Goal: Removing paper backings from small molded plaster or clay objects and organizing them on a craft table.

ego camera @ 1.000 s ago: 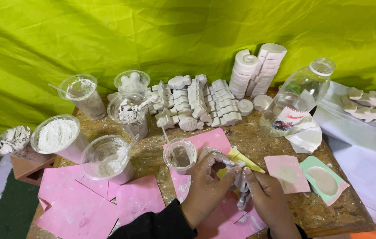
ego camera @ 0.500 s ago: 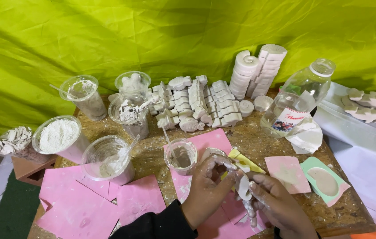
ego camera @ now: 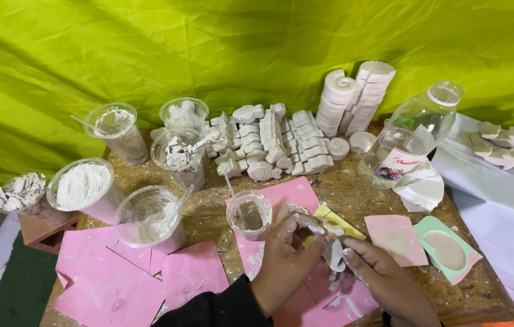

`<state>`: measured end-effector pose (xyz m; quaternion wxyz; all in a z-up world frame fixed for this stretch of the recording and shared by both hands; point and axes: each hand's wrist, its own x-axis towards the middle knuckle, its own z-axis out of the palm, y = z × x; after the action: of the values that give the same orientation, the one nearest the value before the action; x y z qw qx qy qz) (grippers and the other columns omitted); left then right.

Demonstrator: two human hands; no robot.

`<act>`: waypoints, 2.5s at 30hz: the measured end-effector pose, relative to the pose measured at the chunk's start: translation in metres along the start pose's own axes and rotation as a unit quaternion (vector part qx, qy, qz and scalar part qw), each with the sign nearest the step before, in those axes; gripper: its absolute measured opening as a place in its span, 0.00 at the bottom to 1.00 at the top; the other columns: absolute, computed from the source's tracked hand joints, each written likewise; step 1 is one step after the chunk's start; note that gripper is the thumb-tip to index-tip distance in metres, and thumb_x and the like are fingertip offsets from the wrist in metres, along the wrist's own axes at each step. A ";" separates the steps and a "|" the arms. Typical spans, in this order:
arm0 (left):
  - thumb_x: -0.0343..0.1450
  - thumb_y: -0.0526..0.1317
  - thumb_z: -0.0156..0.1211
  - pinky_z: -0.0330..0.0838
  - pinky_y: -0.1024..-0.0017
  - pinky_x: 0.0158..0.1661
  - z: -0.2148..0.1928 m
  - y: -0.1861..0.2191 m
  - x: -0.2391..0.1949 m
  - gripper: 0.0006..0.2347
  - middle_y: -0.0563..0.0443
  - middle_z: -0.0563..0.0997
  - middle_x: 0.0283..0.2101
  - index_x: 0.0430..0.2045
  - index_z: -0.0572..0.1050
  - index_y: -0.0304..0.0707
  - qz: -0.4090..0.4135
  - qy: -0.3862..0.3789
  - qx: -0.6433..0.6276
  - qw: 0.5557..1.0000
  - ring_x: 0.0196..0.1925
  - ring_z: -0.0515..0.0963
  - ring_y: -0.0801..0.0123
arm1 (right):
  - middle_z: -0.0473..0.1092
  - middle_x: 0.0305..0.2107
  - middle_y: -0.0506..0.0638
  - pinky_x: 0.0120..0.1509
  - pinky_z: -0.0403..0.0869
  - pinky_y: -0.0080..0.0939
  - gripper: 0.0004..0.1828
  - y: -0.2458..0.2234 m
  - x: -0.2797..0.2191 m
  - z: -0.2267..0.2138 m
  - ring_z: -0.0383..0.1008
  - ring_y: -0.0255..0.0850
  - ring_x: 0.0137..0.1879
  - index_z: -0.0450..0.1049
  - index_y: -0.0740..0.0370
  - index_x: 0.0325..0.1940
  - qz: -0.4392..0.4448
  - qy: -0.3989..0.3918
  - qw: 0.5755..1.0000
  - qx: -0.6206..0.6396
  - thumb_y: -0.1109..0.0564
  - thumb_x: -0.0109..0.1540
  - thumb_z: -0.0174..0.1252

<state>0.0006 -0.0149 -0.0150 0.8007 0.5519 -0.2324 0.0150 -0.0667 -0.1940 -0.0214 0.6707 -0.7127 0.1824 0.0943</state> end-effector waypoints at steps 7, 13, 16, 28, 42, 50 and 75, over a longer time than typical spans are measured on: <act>0.71 0.32 0.66 0.74 0.74 0.52 0.001 -0.004 -0.002 0.05 0.50 0.73 0.42 0.34 0.74 0.39 -0.029 -0.033 -0.065 0.997 0.46 0.78 0.69 | 0.83 0.38 0.65 0.52 0.84 0.51 0.19 0.016 0.009 -0.005 0.85 0.52 0.42 0.79 0.75 0.55 -0.069 -0.023 0.994 0.081 0.63 0.62 0.57; 0.73 0.43 0.61 0.71 0.70 0.54 -0.001 0.006 0.002 0.14 0.51 0.71 0.45 0.48 0.65 0.42 -0.072 -0.075 -0.040 0.994 0.49 0.74 0.69 | 0.79 0.38 0.67 0.41 0.85 0.57 0.14 0.025 0.017 -0.005 0.81 0.56 0.36 0.76 0.76 0.50 -0.120 0.008 0.981 0.152 0.66 0.60 0.59; 0.74 0.44 0.59 0.79 0.71 0.44 -0.002 0.008 0.002 0.12 0.51 0.70 0.45 0.46 0.66 0.42 -0.145 -0.127 -0.010 0.981 0.46 0.74 0.67 | 0.79 0.44 0.64 0.46 0.82 0.53 0.24 -0.007 0.001 0.002 0.79 0.53 0.44 0.71 0.69 0.60 -0.082 0.091 0.986 0.117 0.67 0.58 0.61; 0.77 0.43 0.52 0.65 0.71 0.49 -0.008 -0.006 0.004 0.04 0.54 0.70 0.40 0.37 0.68 0.46 -0.198 -0.169 0.072 0.963 0.44 0.70 0.70 | 0.74 0.41 0.58 0.60 0.77 0.46 0.15 -0.062 -0.013 0.028 0.78 0.46 0.50 0.72 0.69 0.52 -0.118 0.221 0.964 0.088 0.69 0.61 0.60; 0.76 0.40 0.53 0.65 0.69 0.45 -0.010 -0.013 0.002 0.05 0.50 0.71 0.41 0.40 0.69 0.42 -0.187 -0.191 0.105 0.958 0.43 0.70 0.67 | 0.77 0.40 0.43 0.52 0.73 0.38 0.11 -0.168 0.138 0.054 0.77 0.37 0.44 0.74 0.52 0.40 -0.262 0.175 0.911 -0.264 0.52 0.59 0.69; 0.74 0.39 0.50 0.65 0.59 0.54 -0.011 -0.019 -0.003 0.07 0.41 0.74 0.47 0.42 0.68 0.38 -0.093 -0.209 0.215 0.950 0.51 0.71 0.53 | 0.76 0.46 0.52 0.53 0.72 0.46 0.24 -0.160 0.223 0.053 0.75 0.45 0.51 0.74 0.59 0.53 -0.186 0.199 0.906 -0.324 0.47 0.58 0.69; 0.73 0.36 0.52 0.65 0.53 0.54 -0.013 -0.013 -0.003 0.11 0.32 0.71 0.49 0.47 0.67 0.29 -0.053 -0.249 0.258 0.932 0.52 0.70 0.46 | 0.75 0.52 0.51 0.58 0.72 0.46 0.29 -0.150 0.246 0.063 0.75 0.45 0.55 0.71 0.58 0.64 -0.177 0.182 0.921 -0.296 0.50 0.60 0.67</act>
<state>0.0066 -0.0076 -0.0316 0.5466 0.7374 -0.3825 -0.1056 0.2237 -0.1592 0.0188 0.3898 -0.9044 0.1360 -0.1082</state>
